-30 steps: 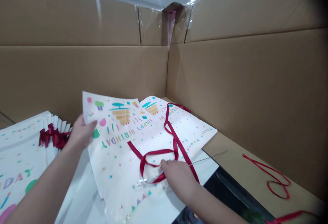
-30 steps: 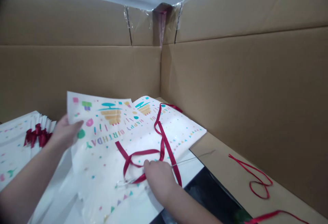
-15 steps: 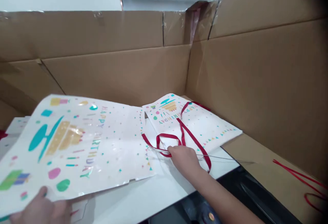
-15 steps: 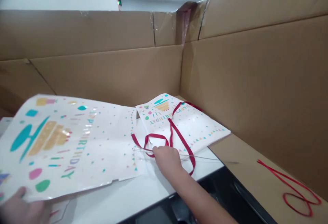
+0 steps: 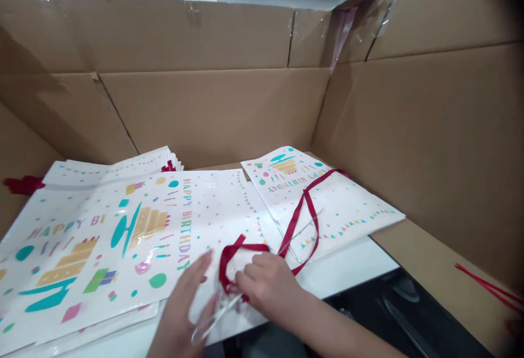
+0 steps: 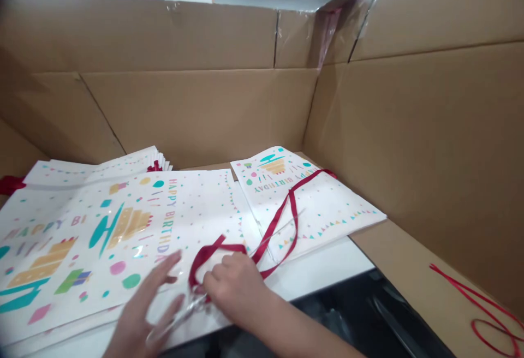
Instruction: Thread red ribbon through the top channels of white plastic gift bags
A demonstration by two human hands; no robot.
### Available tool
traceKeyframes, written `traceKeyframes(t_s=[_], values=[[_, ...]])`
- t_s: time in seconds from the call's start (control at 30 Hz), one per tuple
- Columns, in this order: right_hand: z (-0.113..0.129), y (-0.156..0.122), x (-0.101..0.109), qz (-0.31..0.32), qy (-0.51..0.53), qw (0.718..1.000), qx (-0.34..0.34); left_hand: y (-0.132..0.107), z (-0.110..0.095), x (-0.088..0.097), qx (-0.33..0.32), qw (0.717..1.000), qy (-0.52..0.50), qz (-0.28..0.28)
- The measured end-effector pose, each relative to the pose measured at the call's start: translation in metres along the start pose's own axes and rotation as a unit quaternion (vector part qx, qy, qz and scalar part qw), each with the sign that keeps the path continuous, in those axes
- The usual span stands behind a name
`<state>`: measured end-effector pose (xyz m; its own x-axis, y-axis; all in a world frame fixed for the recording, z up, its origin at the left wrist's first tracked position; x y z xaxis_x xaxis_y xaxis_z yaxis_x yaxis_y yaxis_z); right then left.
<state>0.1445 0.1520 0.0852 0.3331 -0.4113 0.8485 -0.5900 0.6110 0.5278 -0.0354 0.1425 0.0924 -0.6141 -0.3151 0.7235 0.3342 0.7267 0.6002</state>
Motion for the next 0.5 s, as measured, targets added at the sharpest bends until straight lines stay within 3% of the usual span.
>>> traceKeyframes(t_s=[0.07, 0.13, 0.33, 0.4, 0.5], values=[[0.011, -0.001, 0.012, -0.025, -0.004, 0.998, 0.049, 0.011, -0.021, -0.022, -0.099, 0.99, -0.077, 0.066], [0.009, 0.0, 0.018, -0.009, -0.021, 0.998, 0.059, 0.021, -0.024, -0.034, -0.094, 0.98, -0.148, 0.091], [-0.021, 0.007, 0.018, 0.07, -0.046, 0.996, 0.038, 0.028, 0.007, -0.056, 0.065, 0.957, -0.24, 0.149], [-0.038, 0.014, 0.01, 0.146, -0.03, 0.987, 0.063, 0.021, 0.026, -0.056, 0.123, 0.955, -0.218, 0.162], [-0.082, 0.03, -0.003, 0.308, -0.029, 0.943, 0.118, -0.001, 0.076, -0.041, 0.288, 0.946, -0.109, 0.099]])
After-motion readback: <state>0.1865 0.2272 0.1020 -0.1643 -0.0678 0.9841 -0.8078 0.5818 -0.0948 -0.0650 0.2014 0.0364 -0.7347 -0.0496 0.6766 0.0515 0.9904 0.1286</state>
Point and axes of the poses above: each hand's wrist, its own y-axis towards the middle knuckle, its own x-axis out of the back of the hand, z = x × y, the point moved 6 cm from there along y, towards the middle knuckle, and after that the axes turned 4 degrees about z, right-handed, at the moved point
